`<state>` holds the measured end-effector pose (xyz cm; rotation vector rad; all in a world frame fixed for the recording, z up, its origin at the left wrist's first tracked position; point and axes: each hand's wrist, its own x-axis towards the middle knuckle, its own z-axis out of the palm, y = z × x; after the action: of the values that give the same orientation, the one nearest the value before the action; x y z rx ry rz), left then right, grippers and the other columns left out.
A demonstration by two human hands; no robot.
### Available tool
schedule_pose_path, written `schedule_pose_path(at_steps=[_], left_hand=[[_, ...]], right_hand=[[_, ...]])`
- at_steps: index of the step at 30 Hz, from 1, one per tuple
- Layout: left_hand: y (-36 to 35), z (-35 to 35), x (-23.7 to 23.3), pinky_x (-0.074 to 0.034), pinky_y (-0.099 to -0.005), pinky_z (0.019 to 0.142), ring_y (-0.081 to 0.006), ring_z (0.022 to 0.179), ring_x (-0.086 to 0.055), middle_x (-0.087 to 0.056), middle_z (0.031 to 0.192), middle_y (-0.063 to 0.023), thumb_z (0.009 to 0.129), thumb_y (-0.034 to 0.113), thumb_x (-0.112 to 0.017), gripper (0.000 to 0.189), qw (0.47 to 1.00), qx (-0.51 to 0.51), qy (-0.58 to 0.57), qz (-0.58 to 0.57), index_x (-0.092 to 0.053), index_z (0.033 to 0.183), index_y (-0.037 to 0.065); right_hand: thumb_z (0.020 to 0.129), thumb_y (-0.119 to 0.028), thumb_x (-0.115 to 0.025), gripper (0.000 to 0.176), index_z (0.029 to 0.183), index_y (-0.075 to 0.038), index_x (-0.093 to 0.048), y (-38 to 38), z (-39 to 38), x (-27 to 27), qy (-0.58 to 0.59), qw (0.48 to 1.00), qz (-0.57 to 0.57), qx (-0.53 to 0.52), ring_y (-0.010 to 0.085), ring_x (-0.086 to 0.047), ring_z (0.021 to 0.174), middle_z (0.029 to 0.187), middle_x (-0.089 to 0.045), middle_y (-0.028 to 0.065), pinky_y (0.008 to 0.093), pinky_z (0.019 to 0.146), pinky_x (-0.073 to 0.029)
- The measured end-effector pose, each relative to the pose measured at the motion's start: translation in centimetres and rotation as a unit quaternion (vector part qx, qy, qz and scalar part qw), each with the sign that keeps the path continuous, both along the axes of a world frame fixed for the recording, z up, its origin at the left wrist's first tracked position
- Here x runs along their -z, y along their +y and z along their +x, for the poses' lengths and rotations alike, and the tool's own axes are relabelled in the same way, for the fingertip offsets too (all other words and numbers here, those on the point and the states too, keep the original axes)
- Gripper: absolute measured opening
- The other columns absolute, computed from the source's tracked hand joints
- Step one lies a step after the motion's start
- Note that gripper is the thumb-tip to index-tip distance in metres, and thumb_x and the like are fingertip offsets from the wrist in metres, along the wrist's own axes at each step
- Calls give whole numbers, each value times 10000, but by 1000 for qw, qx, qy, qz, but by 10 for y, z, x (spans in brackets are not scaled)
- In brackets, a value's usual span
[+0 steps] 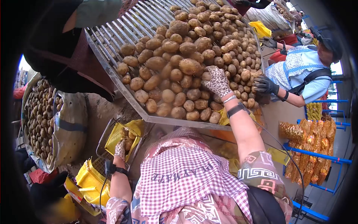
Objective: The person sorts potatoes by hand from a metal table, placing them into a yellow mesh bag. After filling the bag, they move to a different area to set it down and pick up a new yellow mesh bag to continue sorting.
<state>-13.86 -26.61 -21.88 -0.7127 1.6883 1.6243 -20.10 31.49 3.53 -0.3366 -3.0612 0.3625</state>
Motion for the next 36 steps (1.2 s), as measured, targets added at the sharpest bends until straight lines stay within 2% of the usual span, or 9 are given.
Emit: schedule_pose_path(at_steps=[2, 4, 5, 14, 21, 26, 29, 32, 36], left_hand=[[1, 3, 7, -449, -307, 880, -206, 972, -597, -654, 1107, -105, 911, 201, -561, 334, 995, 53, 79, -22, -621, 1174, 3], [37, 0, -62, -453, -338, 898, -250, 991, -611, -662, 1104, -135, 901, 162, -544, 300, 998, 15, 34, -42, -634, 1148, 18], [45, -3, -81, -454, -355, 906, -283, 1000, -611, -661, 1092, -153, 904, 159, -539, 287, 960, 128, 128, -213, -637, 1133, 16], [290, -110, -288, -417, -417, 1028, -343, 1207, -513, -549, 1299, -149, 747, 112, -725, 524, 705, 279, 608, -235, -572, 1246, 69], [406, -164, -264, -372, -446, 1038, -330, 1243, -445, -426, 1415, -116, 764, 283, -719, 683, 574, 456, 619, -281, -445, 1379, 173], [410, -167, -245, -411, -451, 1011, -336, 1205, -494, -477, 1363, -138, 773, 265, -726, 642, 615, 418, 623, -243, -465, 1345, 133], [404, -163, -243, -475, -376, 938, -247, 1107, -583, -611, 1175, -114, 891, 332, -610, 473, 881, 135, 354, 284, -518, 1265, 59], [374, -153, -250, -492, -363, 919, -226, 1086, -589, -607, 1185, -98, 934, 408, -524, 471, 836, -22, -11, 549, -525, 1256, 64], [344, -127, -274, -572, -374, 783, -254, 980, -635, -628, 1122, -137, 871, 612, -511, 709, 821, -122, -49, 556, -503, 1265, 22]], right_hand=[[754, -393, -729, 474, 1069, -57, -619, 13, -4, 5, 45, 974, -194, 113, 315, -634, 968, 1053, -650, 167, 425, 811, -518], [821, -464, -641, 471, 1068, -62, -627, 18, -5, -2, 90, 451, -828, 321, 319, -637, 960, 1074, -656, 153, 434, 759, -538], [863, -498, -566, 487, 1077, -65, -627, 38, 1, 7, 55, 324, -911, 247, 329, -636, 958, 1079, -657, 154, 441, 711, -553], [861, -431, -591, 393, 991, -67, -659, -15, 2, 0, 139, 200, -945, 218, 347, -636, 895, 980, -673, 148, 420, 657, -564], [876, -442, -585, 455, 1092, -45, -627, -35, 30, -19, 112, 127, -964, 206, 374, -610, 940, 1119, -622, 188, 420, 678, -564], [894, -477, -562, 498, 1143, -47, -601, -29, 31, -23, 69, 134, -981, 122, 392, -607, 977, 1125, -616, 200, 448, 688, -559], [906, -483, -542, 511, 1175, -50, -583, -34, 26, -38, 61, 181, -967, 166, 377, -600, 1021, 1147, -615, 172, 470, 749, -549], [908, -431, -574, 486, 1223, -60, -559, -43, 24, -34, 45, 221, -960, 164, 316, -588, 1088, 1181, -610, 117, 505, 862, -515], [872, -317, -673, 485, 1263, -68, -532, -55, 18, -42, -25, 366, -928, 58, 215, -598, 1068, 1187, -599, 83, 381, 889, -522]])
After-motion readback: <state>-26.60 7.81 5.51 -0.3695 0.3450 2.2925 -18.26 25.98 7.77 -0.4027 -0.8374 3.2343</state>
